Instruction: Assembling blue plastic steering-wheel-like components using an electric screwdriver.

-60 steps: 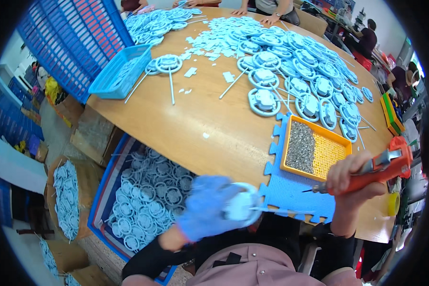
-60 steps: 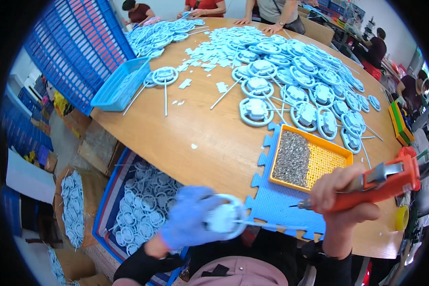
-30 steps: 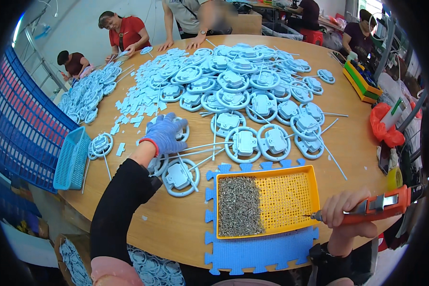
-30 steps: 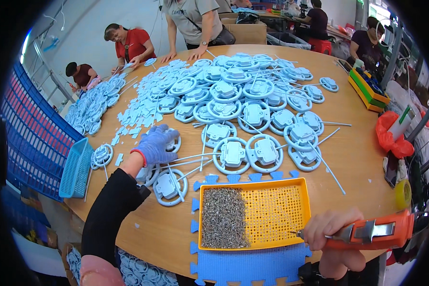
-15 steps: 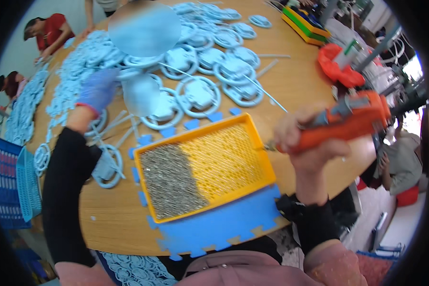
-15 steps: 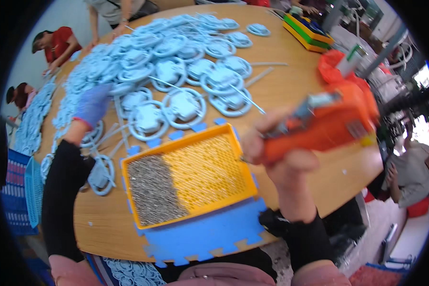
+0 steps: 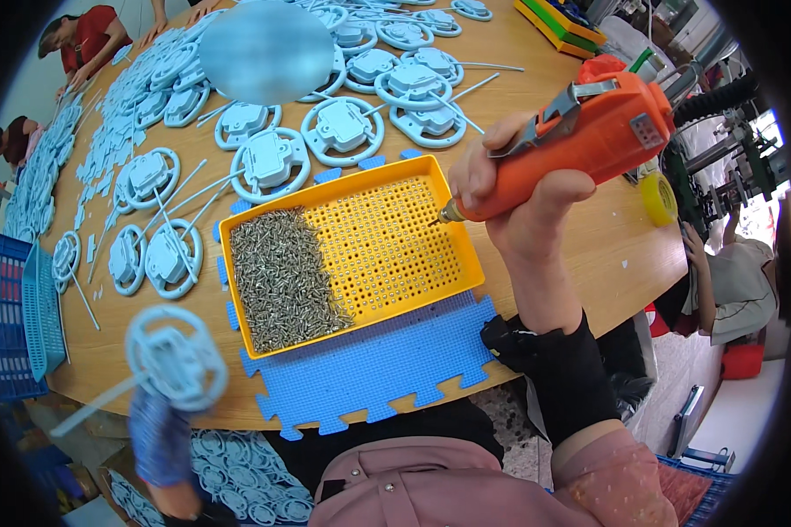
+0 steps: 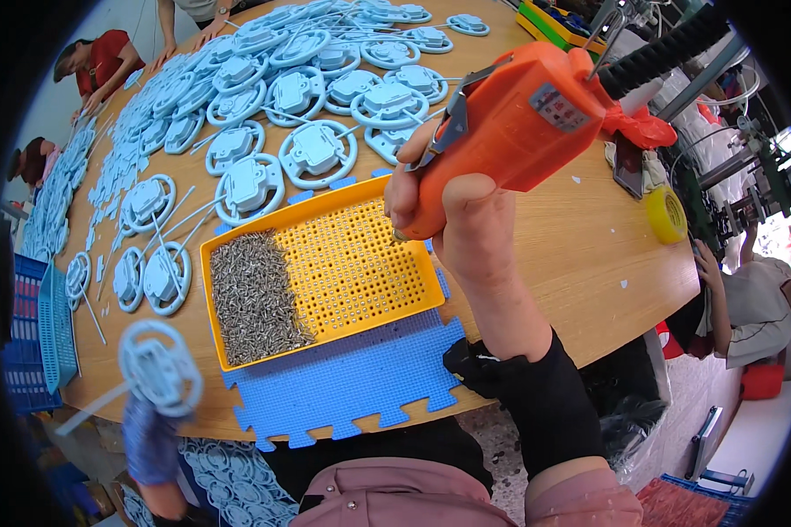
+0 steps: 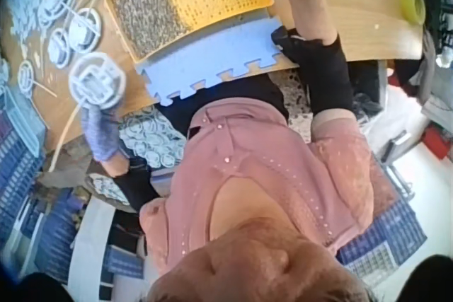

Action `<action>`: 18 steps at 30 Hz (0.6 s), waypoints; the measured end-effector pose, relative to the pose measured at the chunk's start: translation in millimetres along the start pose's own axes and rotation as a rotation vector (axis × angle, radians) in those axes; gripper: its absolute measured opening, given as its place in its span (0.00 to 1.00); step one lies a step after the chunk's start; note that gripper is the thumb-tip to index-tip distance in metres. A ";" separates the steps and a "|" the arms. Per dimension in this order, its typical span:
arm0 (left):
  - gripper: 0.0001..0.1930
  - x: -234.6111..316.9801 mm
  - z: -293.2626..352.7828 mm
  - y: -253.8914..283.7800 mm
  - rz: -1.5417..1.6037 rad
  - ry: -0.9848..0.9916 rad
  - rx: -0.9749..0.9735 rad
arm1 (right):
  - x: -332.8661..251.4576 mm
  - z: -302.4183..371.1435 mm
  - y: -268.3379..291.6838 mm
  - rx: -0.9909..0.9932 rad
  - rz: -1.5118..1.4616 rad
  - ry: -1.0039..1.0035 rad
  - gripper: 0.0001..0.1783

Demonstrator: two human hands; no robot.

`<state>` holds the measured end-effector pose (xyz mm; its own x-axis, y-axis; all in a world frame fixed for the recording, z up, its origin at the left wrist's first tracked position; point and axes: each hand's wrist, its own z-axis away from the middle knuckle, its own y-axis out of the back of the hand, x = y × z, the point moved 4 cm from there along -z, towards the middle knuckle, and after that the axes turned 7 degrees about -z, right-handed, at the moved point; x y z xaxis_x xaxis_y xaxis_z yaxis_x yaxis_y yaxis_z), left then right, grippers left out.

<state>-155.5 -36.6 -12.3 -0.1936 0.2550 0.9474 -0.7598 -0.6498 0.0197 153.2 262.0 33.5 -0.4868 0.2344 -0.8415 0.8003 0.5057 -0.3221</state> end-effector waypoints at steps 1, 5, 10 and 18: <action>0.24 -14.1 16.7 -14.9 0.035 0.101 0.022 | 1.0 0.8 -2.1 0.004 0.007 -0.005 0.46; 0.27 -51.5 68.6 -75.5 0.268 0.399 -0.189 | 7.0 1.9 -3.5 0.009 0.026 -0.002 0.45; 0.29 -46.3 80.7 -101.5 0.243 0.507 -0.338 | 11.1 1.3 -5.3 -0.010 -0.008 0.004 0.44; 0.19 -33.3 79.5 -56.9 -0.709 -0.047 -0.396 | 10.2 1.5 -6.8 -0.039 0.015 0.028 0.44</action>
<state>-56.4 -65.1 -19.5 0.4360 0.4744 0.7647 -0.8568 -0.0412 0.5140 143.3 259.7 26.5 -0.4851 0.2654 -0.8332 0.7934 0.5342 -0.2918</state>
